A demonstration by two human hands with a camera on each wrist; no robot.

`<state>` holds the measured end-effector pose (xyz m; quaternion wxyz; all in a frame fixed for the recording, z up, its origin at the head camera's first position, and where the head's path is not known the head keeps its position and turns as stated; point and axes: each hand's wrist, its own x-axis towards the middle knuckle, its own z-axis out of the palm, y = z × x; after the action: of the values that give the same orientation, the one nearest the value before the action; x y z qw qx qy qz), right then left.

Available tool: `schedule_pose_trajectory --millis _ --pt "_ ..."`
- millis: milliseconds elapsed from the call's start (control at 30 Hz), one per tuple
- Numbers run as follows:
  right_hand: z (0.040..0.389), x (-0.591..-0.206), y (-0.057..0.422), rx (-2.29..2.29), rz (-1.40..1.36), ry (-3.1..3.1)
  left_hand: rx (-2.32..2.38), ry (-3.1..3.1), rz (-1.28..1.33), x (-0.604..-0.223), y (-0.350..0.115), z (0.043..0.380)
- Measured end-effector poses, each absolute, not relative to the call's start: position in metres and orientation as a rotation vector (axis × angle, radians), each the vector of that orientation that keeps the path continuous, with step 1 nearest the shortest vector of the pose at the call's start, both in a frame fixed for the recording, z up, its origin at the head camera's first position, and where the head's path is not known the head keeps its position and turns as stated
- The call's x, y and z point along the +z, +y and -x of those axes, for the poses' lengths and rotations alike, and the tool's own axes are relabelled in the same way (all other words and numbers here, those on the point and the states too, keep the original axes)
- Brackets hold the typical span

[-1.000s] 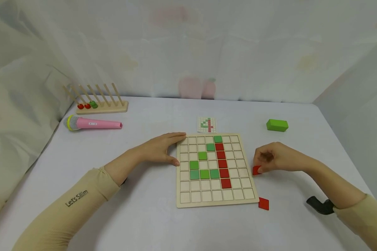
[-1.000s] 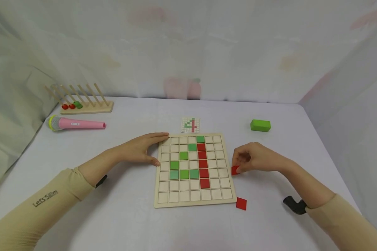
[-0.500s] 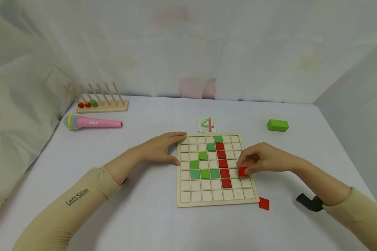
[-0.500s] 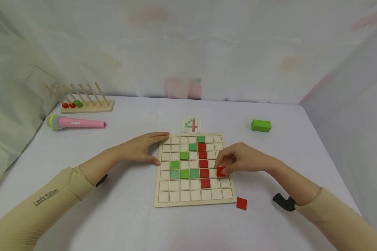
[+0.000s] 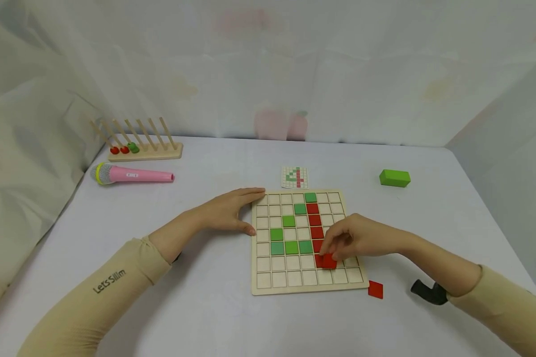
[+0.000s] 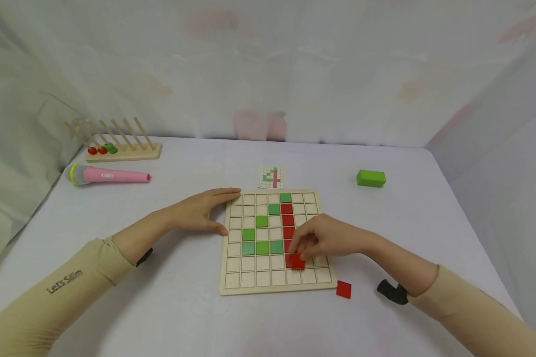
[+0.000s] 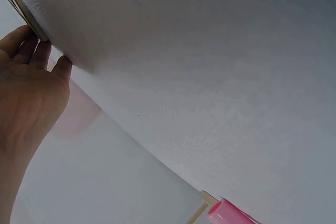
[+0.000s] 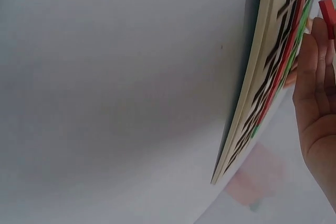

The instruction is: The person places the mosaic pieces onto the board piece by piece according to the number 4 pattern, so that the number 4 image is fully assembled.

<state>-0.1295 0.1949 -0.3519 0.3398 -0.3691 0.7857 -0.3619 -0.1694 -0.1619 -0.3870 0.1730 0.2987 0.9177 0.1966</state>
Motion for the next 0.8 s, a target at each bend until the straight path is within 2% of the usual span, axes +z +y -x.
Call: schedule_pose_trajectory --millis 800 --pt "0.114 -0.361 0.181 -0.862 1.066 2.089 0.568 2.600 -0.842 -0.387 -0.162 0.169"
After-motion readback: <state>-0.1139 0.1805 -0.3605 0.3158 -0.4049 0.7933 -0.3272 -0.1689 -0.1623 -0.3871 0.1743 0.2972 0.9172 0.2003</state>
